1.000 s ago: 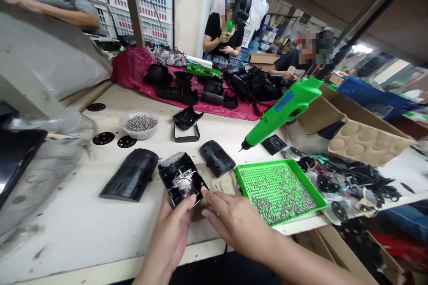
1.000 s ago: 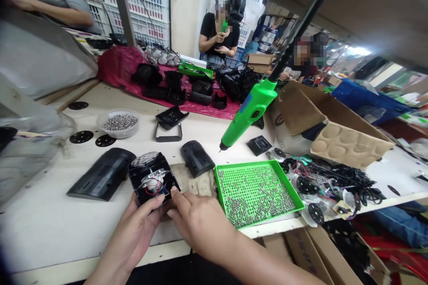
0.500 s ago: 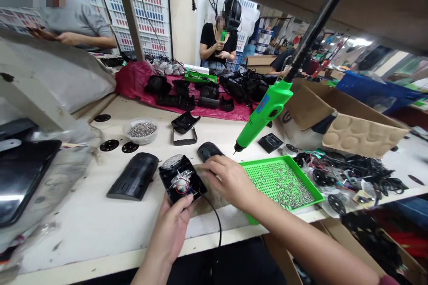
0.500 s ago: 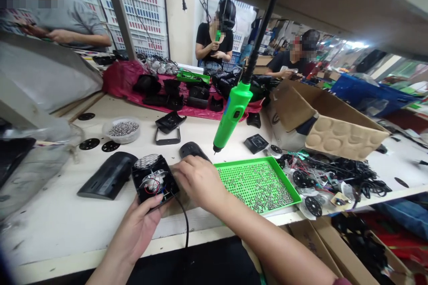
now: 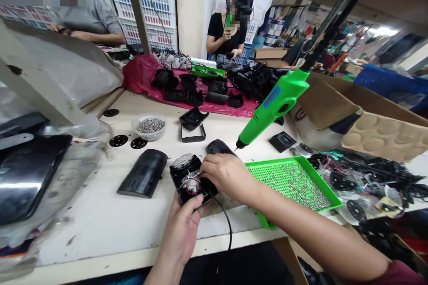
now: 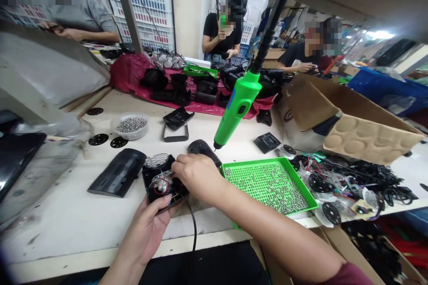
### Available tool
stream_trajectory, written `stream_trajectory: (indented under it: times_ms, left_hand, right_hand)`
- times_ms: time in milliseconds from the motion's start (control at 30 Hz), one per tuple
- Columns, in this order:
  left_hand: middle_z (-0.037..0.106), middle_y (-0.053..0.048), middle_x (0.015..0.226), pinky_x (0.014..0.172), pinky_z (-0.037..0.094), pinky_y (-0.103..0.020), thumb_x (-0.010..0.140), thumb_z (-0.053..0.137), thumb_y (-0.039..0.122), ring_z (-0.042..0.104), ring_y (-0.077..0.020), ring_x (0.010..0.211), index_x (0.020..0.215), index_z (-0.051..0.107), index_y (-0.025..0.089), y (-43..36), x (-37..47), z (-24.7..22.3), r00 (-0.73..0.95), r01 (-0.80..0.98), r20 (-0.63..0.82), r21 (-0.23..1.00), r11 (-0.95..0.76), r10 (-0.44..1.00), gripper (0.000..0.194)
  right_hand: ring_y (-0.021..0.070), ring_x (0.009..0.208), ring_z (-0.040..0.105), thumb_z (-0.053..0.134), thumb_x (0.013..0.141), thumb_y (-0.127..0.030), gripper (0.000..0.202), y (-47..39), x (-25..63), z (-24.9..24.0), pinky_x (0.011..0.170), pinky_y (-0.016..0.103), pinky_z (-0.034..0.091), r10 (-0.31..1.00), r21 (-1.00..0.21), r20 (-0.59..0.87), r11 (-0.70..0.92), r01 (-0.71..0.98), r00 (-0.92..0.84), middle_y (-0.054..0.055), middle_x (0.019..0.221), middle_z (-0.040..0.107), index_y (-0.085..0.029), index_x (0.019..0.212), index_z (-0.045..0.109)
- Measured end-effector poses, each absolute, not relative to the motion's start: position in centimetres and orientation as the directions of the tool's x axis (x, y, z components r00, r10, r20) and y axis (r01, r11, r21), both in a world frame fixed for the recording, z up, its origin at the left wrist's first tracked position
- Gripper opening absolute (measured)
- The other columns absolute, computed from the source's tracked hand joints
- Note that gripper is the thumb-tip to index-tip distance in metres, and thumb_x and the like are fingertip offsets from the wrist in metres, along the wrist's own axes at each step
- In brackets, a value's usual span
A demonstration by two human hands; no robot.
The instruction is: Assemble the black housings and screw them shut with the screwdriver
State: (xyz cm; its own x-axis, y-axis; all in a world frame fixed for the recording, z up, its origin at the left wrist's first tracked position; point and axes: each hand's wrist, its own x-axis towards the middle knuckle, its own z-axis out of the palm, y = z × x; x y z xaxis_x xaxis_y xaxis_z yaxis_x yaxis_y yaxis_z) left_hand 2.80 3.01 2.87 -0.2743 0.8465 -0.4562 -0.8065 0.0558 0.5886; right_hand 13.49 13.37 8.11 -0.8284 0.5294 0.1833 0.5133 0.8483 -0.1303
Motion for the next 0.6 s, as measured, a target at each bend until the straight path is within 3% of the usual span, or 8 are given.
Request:
stream_trajectory:
  times_ms: [333, 467, 600]
  left_hand:
    - [0.070, -0.006, 0.112, 0.096, 0.050, -0.046, 0.058, 0.083, 0.020, 0.060, -0.0294, 0.114, 0.108, 0.063, 0.022, 3.0, 3.0, 2.8, -0.281, -0.793, -0.460, 0.605, 0.066, 0.842, 0.054]
    - [0.070, -0.005, 0.112, 0.097, 0.049, -0.046, 0.062, 0.081, 0.019, 0.063, -0.0270, 0.110, 0.111, 0.062, 0.023, 3.0, 3.0, 2.5, -0.289, -0.785, -0.436, 0.618, 0.050, 0.853, 0.053]
    - [0.071, -0.005, 0.110, 0.099, 0.047, -0.048, 0.063, 0.081, 0.018, 0.065, -0.0258, 0.107, 0.112, 0.062, 0.024, 2.9, 2.9, 2.4, -0.285, -0.775, -0.427, 0.629, 0.055, 0.858, 0.053]
  right_hand:
    - [0.0156, 0.072, 0.060, 0.057, 0.092, -0.017, 0.013, 13.5, 13.2, 8.8, 0.064, 0.028, 0.040, 0.552, -0.174, 0.148, 0.831, 0.528, -0.820, 0.003, 0.082, 0.065, -0.016, 0.082, 0.065]
    - [0.0171, 0.093, 0.064, 0.053, 0.096, -0.029, 0.021, 13.2, 14.9, 8.7, 0.078, 0.027, 0.049, 0.625, -0.266, 0.225, 0.777, 0.570, -0.747, 0.006, 0.102, 0.067, -0.015, 0.109, 0.063]
    - [0.0279, 0.111, 0.059, 0.056, 0.093, -0.035, 0.042, 13.0, 17.6, 7.7, 0.094, 0.040, 0.049, 0.781, -0.248, 0.253, 0.623, 0.742, -0.571, 0.016, 0.119, 0.063, -0.009, 0.126, 0.055]
